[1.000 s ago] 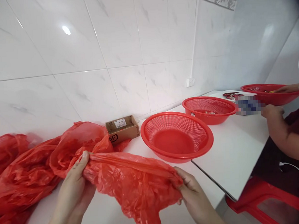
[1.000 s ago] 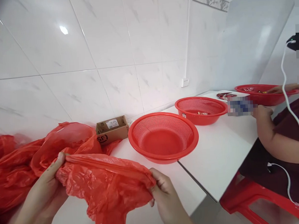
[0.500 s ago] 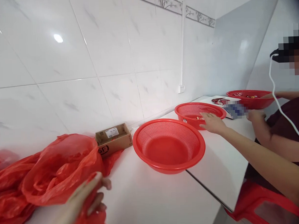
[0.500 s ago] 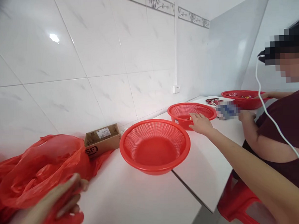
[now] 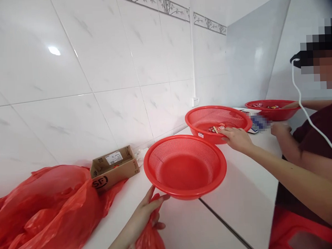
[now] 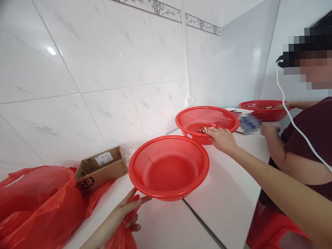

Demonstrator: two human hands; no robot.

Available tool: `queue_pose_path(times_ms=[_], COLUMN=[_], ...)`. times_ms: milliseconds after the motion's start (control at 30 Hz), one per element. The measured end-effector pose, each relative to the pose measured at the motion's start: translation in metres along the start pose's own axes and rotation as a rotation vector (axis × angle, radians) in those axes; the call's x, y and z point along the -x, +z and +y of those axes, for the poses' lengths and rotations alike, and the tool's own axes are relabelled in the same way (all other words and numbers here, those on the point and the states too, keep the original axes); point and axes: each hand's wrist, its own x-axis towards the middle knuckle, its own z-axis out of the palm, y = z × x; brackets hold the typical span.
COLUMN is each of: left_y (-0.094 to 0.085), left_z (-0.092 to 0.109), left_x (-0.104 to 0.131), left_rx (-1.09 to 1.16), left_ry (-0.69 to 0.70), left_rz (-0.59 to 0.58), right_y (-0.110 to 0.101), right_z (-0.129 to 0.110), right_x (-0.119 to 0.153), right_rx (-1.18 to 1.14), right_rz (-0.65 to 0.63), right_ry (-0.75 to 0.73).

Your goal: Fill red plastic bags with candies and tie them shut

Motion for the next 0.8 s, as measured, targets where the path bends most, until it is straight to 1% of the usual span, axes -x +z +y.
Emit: queue_pose_path(times_ms=[67,167,267,333,400,500,567,633,667,733,800], left_y=[0.013,0.031,0.048,0.059,0.068,0.076,0.074,0.066,0.059,0.041,0.018], left_z=[0.004,0.005,0.008,0.012,0.018,0.02,0.015,0.004,-0.004,-0.018,-0.032], left_x=[-0.018,-0.043,-0.057,-0.059,-0.058,-0.047,-0.035,-0.019,-0.01,0.011,0.034], left_rx=[-0.05,-0.095,-0.104,-0.111,-0.121,-0.142,-0.159,-0.183,-0.195,-0.23,-0.268], left_ry=[0.019,0.008,0.036,0.068,0.08,0.066,0.045,0.021,0.013,0.008,0.001], left_rz=[-0.019,-0.045,-0.075,-0.105,-0.123,-0.128,-0.127,-0.139,-0.149,-0.173,-0.204], right_y=[-0.025,-0.061,-0.088,-0.1,-0.112,-0.133,-0.15,-0.168,-0.176,-0.187,-0.192], right_z=[-0.006,-0.017,-0.027,-0.035,-0.05,-0.086,-0.117,-0.148,-0.162,-0.184,-0.197], right_x=[-0.004,-0.011,-0.014,-0.01,0.002,0.029,0.05,0.072,0.083,0.103,0.12], right_rx=[0.061,0.138,0.115,0.083,0.037,-0.099,-0.245,-0.401,-0.475,-0.597,-0.665], right_rz=[0.072,0.183,0.206,0.216,0.254,0.339,0.383,0.392,0.378,0.311,0.224], right_ry=[-0.035,-0.083,-0.098,-0.133,-0.199,-0.345,-0.47,-0.591,-0.642,-0.723,-0.768])
